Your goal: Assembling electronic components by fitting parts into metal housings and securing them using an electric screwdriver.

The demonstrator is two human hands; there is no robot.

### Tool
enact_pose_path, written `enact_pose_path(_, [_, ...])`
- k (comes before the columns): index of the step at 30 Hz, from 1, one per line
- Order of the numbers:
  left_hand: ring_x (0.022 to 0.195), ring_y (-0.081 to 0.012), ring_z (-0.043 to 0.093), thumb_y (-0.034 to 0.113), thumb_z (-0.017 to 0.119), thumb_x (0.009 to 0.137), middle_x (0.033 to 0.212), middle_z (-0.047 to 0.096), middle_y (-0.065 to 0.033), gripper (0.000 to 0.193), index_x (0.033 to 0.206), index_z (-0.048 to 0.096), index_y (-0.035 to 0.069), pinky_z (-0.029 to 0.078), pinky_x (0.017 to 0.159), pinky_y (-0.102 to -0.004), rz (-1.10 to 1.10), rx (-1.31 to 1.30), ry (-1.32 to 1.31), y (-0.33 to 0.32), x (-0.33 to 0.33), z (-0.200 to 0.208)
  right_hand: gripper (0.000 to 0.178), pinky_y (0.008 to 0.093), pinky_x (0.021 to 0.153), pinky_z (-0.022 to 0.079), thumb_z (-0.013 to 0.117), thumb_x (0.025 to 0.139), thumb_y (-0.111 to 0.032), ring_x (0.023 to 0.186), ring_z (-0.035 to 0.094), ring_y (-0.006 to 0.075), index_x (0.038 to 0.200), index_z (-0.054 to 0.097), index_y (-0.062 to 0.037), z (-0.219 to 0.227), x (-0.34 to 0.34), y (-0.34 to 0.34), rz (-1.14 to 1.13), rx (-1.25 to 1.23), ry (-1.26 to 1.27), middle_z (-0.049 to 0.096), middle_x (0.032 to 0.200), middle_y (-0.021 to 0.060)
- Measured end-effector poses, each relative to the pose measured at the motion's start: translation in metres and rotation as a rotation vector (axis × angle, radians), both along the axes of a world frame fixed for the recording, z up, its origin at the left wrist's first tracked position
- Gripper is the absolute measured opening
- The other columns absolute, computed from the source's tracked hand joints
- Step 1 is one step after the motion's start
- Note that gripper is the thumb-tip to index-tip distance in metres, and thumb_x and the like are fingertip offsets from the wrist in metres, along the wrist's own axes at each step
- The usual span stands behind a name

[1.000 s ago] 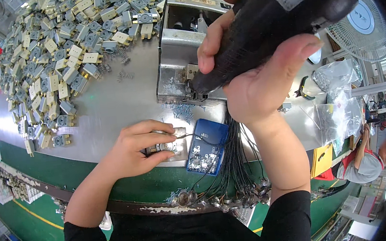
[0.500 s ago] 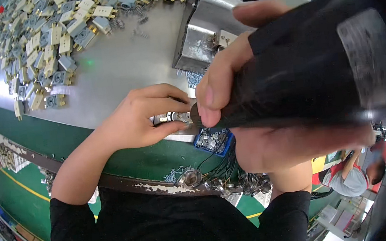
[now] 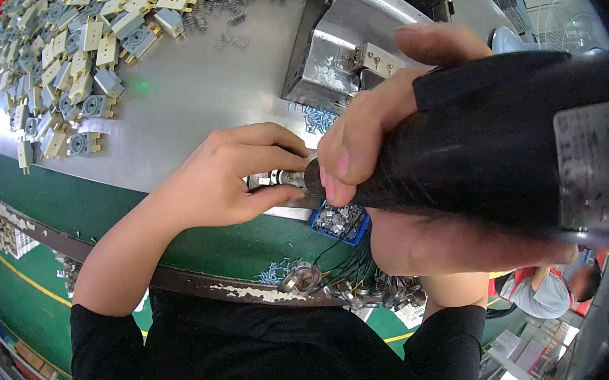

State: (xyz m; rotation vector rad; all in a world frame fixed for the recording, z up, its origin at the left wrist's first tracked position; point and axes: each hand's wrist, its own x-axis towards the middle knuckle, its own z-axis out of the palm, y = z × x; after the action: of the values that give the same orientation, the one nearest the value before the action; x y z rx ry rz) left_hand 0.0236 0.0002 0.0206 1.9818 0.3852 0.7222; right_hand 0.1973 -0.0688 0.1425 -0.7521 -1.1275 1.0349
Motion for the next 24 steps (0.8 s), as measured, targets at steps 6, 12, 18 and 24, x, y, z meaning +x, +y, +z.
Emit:
enact_pose_path(6, [0.100,-0.0302,0.072,0.021,0.081,0.084,0.115,0.073,-0.0069,0.027,0.106,0.079,0.006,0.058,0.086,-0.0408,0.007,-0.002,0.009,-0.003,0.000,-0.004,0.116,0.0337,0.059,0.048,0.055,0.078,-0.095,0.060,0.056,0.0158,0.153,0.041,-0.0076,-0.019,0.013,0.003,0.007,0.007,-0.072,0.055,0.079,0.0036])
enact_pose_path(12, [0.099,-0.0301,0.072,0.021,0.081,0.084,0.116,0.073,-0.0068,0.028,0.107,0.079,0.006,0.058,0.086,-0.0406,0.011,-0.005,0.014,-0.003,0.000,-0.006,0.115,0.0342,0.058,0.048,0.057,0.079,-0.092,0.059,0.057,0.0169,0.154,0.040,-0.0067,-0.022,0.014,-0.002,0.029,-0.017,-0.101,0.056,0.078,0.0046])
enact_pose_path(18, [0.097,-0.0300,0.072,0.020,0.081,0.084,0.114,0.073,-0.0058,0.027,0.107,0.079,0.007,0.058,0.084,-0.0401,0.018,0.016,0.016,-0.005,-0.003,-0.006,0.114,0.0348,0.058,0.049,0.059,0.081,-0.090,0.059,0.058,0.0180,0.155,0.040,-0.0058,-0.021,0.014,-0.004,0.050,-0.020,-0.120,0.057,0.078,0.0055])
enact_pose_path(24, [0.096,-0.0302,0.072,0.020,0.081,0.083,0.112,0.072,-0.0055,0.026,0.106,0.078,0.007,0.058,0.084,-0.0403,0.011,0.024,0.008,-0.006,0.001,0.001,0.113,0.0354,0.057,0.049,0.060,0.082,-0.088,0.058,0.058,0.0191,0.156,0.039,-0.0049,-0.007,0.017,-0.006,0.062,-0.021,-0.153,0.058,0.078,0.0065])
